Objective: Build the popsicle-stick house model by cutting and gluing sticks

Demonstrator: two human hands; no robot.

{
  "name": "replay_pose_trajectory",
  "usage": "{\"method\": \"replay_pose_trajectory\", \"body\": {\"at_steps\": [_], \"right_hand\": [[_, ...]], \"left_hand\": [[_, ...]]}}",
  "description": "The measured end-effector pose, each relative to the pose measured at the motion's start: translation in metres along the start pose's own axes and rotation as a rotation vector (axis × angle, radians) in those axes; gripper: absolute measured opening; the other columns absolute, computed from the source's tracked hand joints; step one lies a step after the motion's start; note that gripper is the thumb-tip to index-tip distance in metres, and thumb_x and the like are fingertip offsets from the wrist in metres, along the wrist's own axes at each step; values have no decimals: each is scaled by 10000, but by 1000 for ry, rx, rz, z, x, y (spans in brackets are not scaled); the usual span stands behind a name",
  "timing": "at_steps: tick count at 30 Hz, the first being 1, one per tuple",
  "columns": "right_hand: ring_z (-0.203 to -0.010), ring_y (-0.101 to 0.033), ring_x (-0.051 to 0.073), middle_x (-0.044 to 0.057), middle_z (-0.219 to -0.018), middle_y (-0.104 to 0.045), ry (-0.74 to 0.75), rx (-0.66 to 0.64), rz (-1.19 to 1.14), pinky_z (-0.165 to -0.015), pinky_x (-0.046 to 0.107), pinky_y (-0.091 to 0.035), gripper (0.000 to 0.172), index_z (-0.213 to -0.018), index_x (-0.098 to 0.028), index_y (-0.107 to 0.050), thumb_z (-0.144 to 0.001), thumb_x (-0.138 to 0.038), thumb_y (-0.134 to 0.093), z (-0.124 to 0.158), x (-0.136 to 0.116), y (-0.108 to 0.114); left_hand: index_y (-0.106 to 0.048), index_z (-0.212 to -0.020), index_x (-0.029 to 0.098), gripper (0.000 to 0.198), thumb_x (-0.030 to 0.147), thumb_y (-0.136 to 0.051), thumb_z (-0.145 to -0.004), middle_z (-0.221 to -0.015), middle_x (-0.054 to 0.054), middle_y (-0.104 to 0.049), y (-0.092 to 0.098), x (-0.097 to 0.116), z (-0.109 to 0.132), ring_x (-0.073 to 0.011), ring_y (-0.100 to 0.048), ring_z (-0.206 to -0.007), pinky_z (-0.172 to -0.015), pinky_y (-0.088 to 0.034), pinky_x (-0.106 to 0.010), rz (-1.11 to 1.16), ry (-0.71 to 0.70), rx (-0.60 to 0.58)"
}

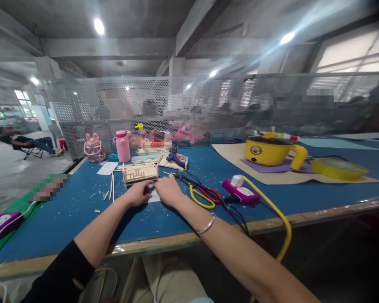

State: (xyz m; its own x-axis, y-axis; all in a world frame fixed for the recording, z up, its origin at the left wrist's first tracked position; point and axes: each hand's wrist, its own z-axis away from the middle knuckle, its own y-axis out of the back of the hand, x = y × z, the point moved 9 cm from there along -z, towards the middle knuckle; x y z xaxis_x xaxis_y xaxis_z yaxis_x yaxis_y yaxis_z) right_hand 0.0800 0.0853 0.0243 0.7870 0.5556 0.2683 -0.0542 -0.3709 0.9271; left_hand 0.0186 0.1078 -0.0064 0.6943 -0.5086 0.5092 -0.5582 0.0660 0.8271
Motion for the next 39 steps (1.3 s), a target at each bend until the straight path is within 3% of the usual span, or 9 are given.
{"method": "replay_pose_trajectory", "body": {"at_steps": [16, 23, 27, 30, 39], "right_hand": [[-845, -557, 206, 93, -861, -640, 51, 50, 5, -761, 370, -263, 226, -835, -154, -619, -805, -128, -396, -3, -4, -1], [-855, -553, 200, 107, -876, -640, 40, 37, 6, -783, 378, -251, 241, -847, -153, -623, -808, -125, -386, -3, -4, -3], [-835, -555, 206, 123, -862, -638, -41, 40, 23, -786, 384, -249, 256, -834, -133, -627, -807, -116, -373, -3, 5, -3], [-828, -555, 205, 110, -850, -639, 12, 47, 20, -785, 381, -250, 232, -821, -141, -624, -794, -119, -395, -2, 1, -3], [-831, -558, 206, 117, -854, -640, -9, 37, 31, -790, 384, -251, 237, -839, -139, -628, -792, -115, -396, -1, 0, 0]], "left_hand": [[-459, -1186, 100, 521, 175, -519, -674, -774, -40, -592, -1, 0, 0, -106, -489, -600, -596, -400, -221, 23, 1, -12], [-468, -1178, 107, 512, 163, -525, -673, -764, -36, -592, -1, -2, -1, -102, -491, -599, -591, -402, -217, 36, -2, -6], [-470, -1177, 107, 508, 176, -529, -677, -777, -38, -595, -1, -2, -1, -99, -485, -592, -584, -395, -215, 23, 6, -8], [-459, -1190, 105, 518, 182, -523, -682, -780, -39, -596, -1, -2, -1, -100, -485, -589, -579, -392, -217, 22, 8, -14], [-463, -1187, 104, 521, 183, -518, -674, -785, -39, -600, -1, -1, -1, -108, -498, -607, -589, -393, -216, 20, 10, -16]]}}
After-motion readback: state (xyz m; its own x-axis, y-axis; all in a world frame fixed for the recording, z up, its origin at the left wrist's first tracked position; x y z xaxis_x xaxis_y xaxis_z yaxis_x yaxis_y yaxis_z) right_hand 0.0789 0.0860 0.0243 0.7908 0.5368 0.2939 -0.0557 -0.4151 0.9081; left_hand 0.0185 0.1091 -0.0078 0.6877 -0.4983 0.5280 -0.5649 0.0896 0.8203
